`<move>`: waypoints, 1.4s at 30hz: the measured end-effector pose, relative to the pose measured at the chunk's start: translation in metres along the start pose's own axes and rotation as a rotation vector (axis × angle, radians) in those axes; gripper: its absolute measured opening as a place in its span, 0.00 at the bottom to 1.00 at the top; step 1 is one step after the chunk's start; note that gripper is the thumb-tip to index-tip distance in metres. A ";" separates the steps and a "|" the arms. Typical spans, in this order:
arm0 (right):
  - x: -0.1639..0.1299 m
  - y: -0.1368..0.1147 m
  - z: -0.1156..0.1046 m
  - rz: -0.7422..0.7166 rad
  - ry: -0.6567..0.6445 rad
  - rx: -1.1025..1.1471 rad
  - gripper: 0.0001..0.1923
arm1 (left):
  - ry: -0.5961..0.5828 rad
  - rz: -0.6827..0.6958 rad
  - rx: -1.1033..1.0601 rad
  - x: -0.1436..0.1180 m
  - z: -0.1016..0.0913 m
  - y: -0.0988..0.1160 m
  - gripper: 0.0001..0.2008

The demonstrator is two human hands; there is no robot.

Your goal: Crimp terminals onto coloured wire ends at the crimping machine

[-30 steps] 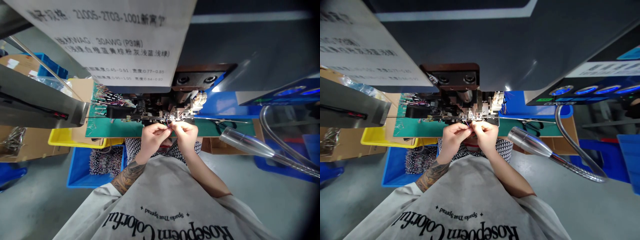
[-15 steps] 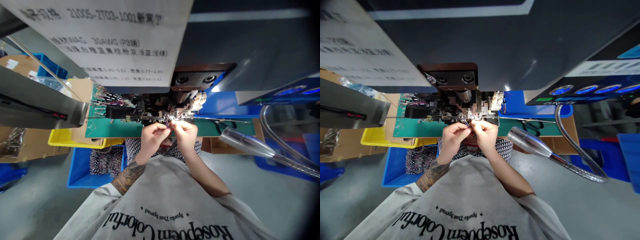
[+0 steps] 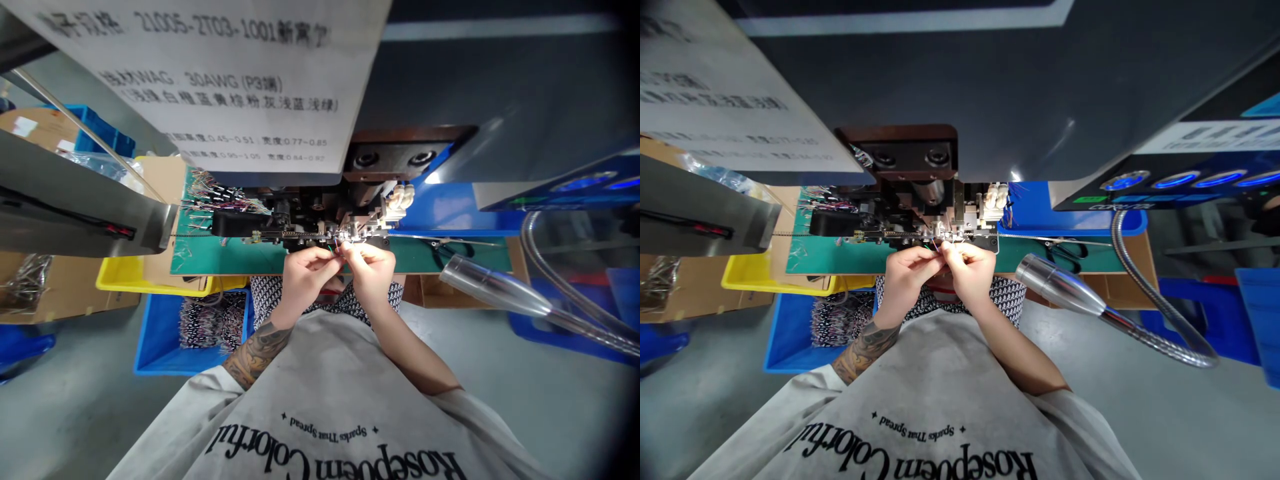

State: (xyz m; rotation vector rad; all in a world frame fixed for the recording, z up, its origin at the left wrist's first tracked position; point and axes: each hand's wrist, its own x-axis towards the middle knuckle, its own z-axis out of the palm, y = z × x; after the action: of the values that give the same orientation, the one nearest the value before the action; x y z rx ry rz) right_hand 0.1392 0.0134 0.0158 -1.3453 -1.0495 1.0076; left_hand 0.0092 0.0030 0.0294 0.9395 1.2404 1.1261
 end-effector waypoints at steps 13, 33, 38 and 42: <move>0.000 0.002 0.002 0.016 -0.024 -0.009 0.17 | 0.009 0.038 0.018 0.004 -0.006 -0.014 0.10; 0.001 0.000 0.001 0.023 0.023 -0.004 0.22 | -0.007 0.034 0.012 0.000 -0.005 -0.011 0.13; 0.002 0.001 0.002 0.026 0.010 -0.037 0.22 | -0.008 0.030 0.018 0.001 -0.006 -0.016 0.14; 0.002 0.002 0.002 0.006 0.011 -0.017 0.22 | -0.005 0.034 -0.010 0.003 -0.008 -0.020 0.13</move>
State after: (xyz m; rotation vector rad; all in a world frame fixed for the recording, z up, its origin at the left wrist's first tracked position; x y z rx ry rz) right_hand 0.1376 0.0159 0.0138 -1.3663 -1.0488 0.9967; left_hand 0.0042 0.0012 0.0088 0.9578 1.2179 1.1554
